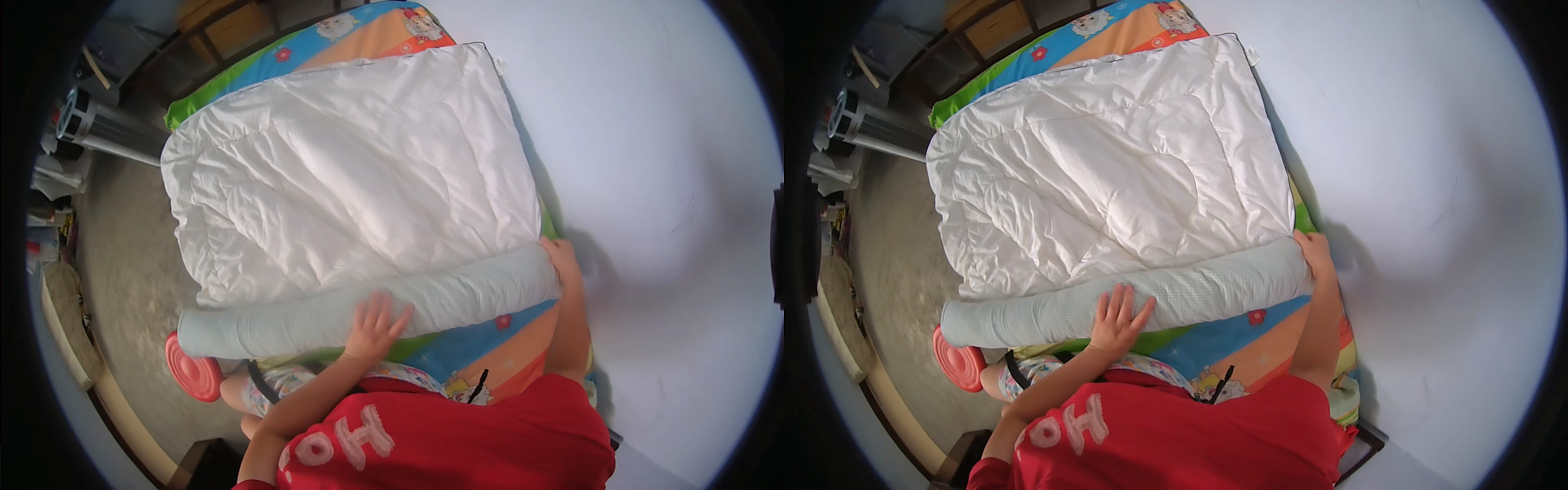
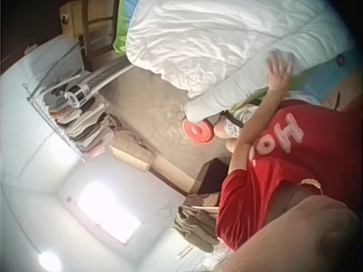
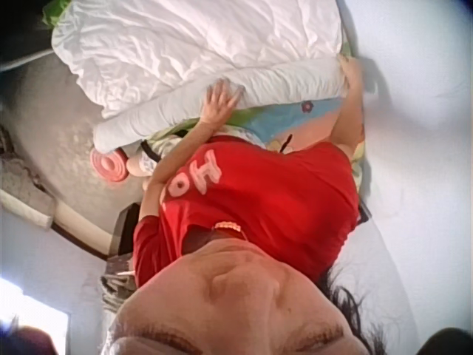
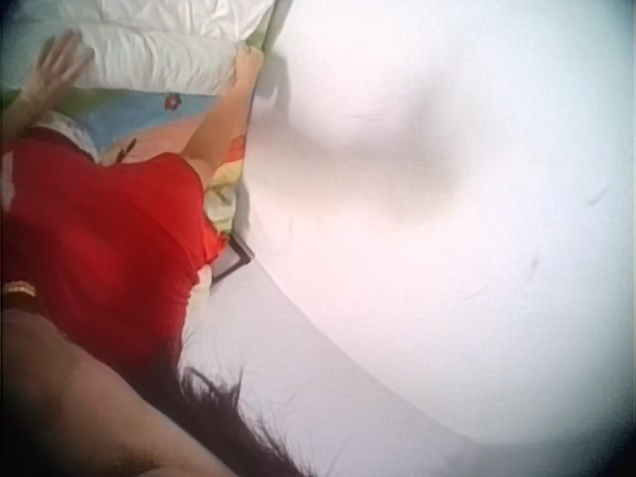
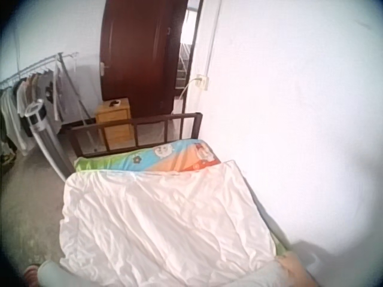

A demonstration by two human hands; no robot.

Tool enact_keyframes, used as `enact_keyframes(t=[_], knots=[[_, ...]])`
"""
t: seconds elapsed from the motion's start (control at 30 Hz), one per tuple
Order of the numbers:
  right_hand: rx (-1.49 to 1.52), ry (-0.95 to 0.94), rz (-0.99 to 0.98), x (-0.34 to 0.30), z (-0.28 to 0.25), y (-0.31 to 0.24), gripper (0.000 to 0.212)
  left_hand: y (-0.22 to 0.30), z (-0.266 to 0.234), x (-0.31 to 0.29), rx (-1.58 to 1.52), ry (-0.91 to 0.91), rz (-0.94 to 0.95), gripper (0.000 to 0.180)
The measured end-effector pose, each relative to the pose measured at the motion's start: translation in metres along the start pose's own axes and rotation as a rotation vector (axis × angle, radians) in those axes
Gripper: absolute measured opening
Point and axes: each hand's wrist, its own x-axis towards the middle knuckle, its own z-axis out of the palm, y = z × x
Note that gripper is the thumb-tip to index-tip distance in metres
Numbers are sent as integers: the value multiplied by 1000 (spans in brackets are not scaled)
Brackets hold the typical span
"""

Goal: The person spreads out a white quilted sheet on a bed, smooths it with their hands, and then rolls it up into a cylinder.

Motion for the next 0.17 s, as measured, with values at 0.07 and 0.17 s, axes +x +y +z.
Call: enact_keyframes(t=[0.07,0.17], knots=[[399,-21,128,-5,21,44,49,-2,0,2,-28,37,8,49],[1190,-167,369,-13,59,82,52,-9,5,9,-49,11,21,51]])
